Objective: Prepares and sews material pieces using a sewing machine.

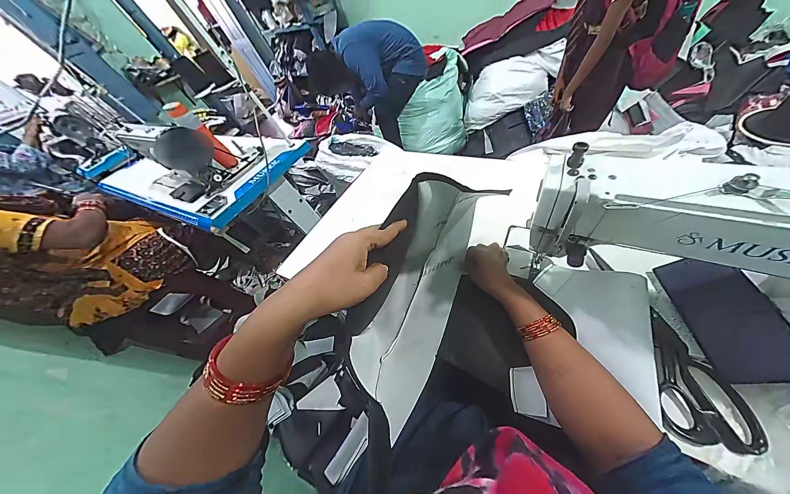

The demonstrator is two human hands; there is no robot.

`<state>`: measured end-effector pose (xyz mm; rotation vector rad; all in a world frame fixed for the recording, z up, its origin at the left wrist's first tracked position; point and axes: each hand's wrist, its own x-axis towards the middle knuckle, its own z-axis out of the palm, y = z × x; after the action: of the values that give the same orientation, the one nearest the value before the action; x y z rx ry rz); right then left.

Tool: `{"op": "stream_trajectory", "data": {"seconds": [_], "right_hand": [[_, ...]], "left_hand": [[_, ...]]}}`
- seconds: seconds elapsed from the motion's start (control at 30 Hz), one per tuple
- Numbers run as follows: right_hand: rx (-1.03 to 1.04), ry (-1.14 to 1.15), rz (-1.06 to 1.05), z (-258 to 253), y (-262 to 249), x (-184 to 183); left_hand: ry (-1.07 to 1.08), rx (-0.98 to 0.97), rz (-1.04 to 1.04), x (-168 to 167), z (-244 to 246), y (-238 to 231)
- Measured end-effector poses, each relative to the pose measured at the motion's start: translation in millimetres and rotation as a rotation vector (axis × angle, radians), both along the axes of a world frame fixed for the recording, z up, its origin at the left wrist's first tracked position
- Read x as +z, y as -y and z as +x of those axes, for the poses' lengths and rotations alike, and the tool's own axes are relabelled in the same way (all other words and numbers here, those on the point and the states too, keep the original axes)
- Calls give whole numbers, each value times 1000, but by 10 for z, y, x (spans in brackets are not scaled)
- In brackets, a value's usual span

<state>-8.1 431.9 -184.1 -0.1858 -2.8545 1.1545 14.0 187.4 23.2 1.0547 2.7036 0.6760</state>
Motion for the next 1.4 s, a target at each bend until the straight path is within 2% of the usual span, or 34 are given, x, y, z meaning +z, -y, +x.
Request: {"op": "stream_trajectory", "data": {"seconds": [0.17, 0.3, 0.37, 0.53, 0.6, 0.7, 0.87, 0.97, 1.03, 1.13, 1.23, 1.3, 1.4], "right_hand": [[-13, -22, 14, -3, 10, -20], [-114, -157, -60, 25, 43, -34], [-115, -226, -10, 53, 72, 10], [212, -495, 267, 24, 157, -146], [310, -432, 301, 23, 179, -155], [322, -284, 349, 50, 213, -65], [295, 139, 486, 73, 439, 337], [223, 345, 431, 137, 655, 582], [150, 379, 395, 206, 830, 617], [19, 297, 446, 272, 1053, 352], [-70, 143, 515, 338, 1130, 11], [-80, 106, 547, 335, 1129, -25], [-103, 43, 555, 328, 1134, -89]], "left_hand": [[11, -5, 27, -21, -10, -7], [27, 3, 41, -2, 0, -52], [73, 5, 24, 26, -46, -65], [134, -14, 25, 38, -140, -60], [160, -33, 38, 34, -164, -58], [207, -60, 64, 31, -184, -57], [260, -84, 90, 52, -215, -41], [290, -89, 85, 83, -214, -34], [303, -88, 84, 92, -217, -23], [284, -112, 62, 105, -255, 36], [209, -101, -79, 189, -298, 100], [105, -28, -355, 307, -286, 87], [-206, 40, -749, 367, -189, 42]]}}
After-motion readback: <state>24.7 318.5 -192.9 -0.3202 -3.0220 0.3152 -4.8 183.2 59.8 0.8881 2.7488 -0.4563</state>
